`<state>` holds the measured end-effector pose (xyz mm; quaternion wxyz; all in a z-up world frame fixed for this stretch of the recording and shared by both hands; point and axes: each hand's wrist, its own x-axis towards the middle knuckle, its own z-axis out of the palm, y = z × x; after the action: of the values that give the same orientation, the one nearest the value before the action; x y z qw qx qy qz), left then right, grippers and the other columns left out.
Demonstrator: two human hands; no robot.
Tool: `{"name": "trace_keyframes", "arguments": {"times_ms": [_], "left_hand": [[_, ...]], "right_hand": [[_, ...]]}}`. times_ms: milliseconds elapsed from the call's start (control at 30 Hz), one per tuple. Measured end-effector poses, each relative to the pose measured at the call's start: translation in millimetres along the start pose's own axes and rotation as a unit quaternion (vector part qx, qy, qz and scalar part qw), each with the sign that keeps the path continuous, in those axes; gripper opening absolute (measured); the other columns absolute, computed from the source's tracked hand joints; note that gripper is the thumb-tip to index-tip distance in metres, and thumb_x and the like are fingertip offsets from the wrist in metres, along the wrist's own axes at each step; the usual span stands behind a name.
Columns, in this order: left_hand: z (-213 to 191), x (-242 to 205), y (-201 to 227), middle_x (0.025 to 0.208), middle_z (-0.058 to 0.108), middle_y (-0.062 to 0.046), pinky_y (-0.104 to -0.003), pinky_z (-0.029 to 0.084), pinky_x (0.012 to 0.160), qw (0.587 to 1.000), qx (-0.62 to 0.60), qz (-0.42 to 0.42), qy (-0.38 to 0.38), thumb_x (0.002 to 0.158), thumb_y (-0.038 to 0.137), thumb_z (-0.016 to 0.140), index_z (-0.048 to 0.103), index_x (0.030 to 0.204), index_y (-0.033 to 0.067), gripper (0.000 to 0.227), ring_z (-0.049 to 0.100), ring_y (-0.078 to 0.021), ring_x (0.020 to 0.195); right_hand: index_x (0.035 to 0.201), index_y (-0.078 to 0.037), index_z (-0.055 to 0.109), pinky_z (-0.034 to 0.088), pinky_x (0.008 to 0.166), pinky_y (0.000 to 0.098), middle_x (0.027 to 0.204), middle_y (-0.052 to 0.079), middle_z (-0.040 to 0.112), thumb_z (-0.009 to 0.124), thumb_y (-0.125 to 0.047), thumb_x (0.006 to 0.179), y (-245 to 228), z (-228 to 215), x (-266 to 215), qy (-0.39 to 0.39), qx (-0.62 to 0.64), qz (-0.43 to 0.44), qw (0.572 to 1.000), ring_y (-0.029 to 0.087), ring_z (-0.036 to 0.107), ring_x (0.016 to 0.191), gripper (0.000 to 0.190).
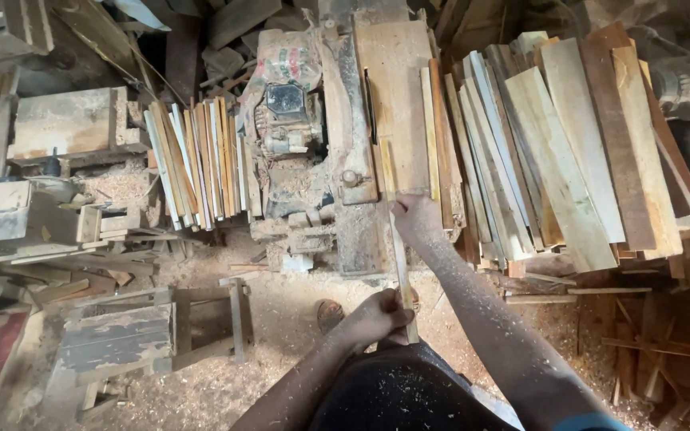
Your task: Cutting thin wooden strips using a table saw in a workshop environment.
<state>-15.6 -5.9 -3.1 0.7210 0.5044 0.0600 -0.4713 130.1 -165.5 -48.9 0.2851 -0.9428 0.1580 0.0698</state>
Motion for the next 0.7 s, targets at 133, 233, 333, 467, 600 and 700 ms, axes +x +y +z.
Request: {"name": "trace_keyframes", "arguments": {"times_ms": [133, 233, 333, 467, 600, 700], "left_hand": [[-7, 3, -14, 0.078, 0.073, -0.009, -0.031, 0.065, 0.061, 0.965, 0.242, -0.01, 0.101, 0.096, 0.027, 0.068, 0.058, 0.116, 0.0029, 0.033, 0.075, -0.0186, 0.064], [14, -15, 0, 0.095, 0.074, -0.016, -0.044, 0.061, 0.079, 0.923, 0.365, 0.0, 0.118, 0.092, 0.037, 0.071, 0.038, 0.139, 0.0031, 0.067, 0.074, -0.0307, 0.086], [48, -47, 52, 0.119, 0.065, -0.029, -0.054, 0.063, 0.089, 0.92, 0.378, -0.009, 0.105, 0.09, 0.02, 0.071, -0.002, 0.155, 0.0066, 0.099, 0.073, -0.0457, 0.099], [66, -53, 80, 0.1, 0.068, -0.021, -0.037, 0.061, 0.068, 0.87, 0.475, -0.096, 0.088, 0.096, 0.011, 0.071, -0.028, 0.161, 0.0142, 0.118, 0.067, -0.0304, 0.073], [47, -27, 54, 0.116, 0.062, -0.027, -0.048, 0.057, 0.073, 0.812, 0.572, -0.073, 0.083, 0.093, 0.019, 0.075, -0.021, 0.162, 0.0094, 0.118, 0.068, -0.0403, 0.089], [40, -17, 47, 0.101, 0.062, -0.022, -0.039, 0.053, 0.054, 0.79, 0.604, -0.052, 0.089, 0.086, -0.007, 0.062, -0.019, 0.163, 0.0034, 0.112, 0.062, -0.0299, 0.069]], "right_hand": [[0.099, -0.035, 0.081, 0.061, 0.084, 0.0467, 0.087, 0.0, 0.078, 0.072, -0.04, 0.086, 44, 70, 28, -0.023, 0.086, 0.033, 0.995, 0.031, 0.074, 0.096, 0.016], [0.097, -0.033, 0.082, 0.06, 0.082, 0.0465, 0.084, 0.003, 0.078, 0.073, -0.037, 0.086, 97, 143, 83, -0.021, 0.093, 0.028, 0.995, 0.033, 0.074, 0.094, 0.015], [0.125, -0.026, 0.068, 0.06, 0.077, 0.0405, 0.083, 0.005, 0.071, 0.059, -0.041, 0.097, 62, 94, 52, -0.076, 0.138, 0.077, 0.985, 0.026, 0.069, 0.082, 0.033], [0.054, -0.022, 0.041, 0.027, 0.036, 0.0246, 0.047, -0.007, 0.039, 0.069, -0.02, 0.103, -6, 20, 26, -0.028, 0.173, -0.048, 0.983, 0.006, 0.035, 0.039, 0.056], [0.054, -0.022, 0.044, 0.022, 0.035, 0.0259, 0.046, -0.007, 0.039, 0.07, -0.019, 0.102, -16, 14, 35, -0.012, 0.19, -0.061, 0.98, 0.005, 0.033, 0.037, 0.055], [0.065, -0.017, 0.071, 0.033, 0.032, 0.0269, 0.051, -0.005, 0.054, 0.074, -0.02, 0.101, -29, 7, 35, -0.013, 0.183, -0.021, 0.983, 0.005, 0.047, 0.041, 0.036]]}}
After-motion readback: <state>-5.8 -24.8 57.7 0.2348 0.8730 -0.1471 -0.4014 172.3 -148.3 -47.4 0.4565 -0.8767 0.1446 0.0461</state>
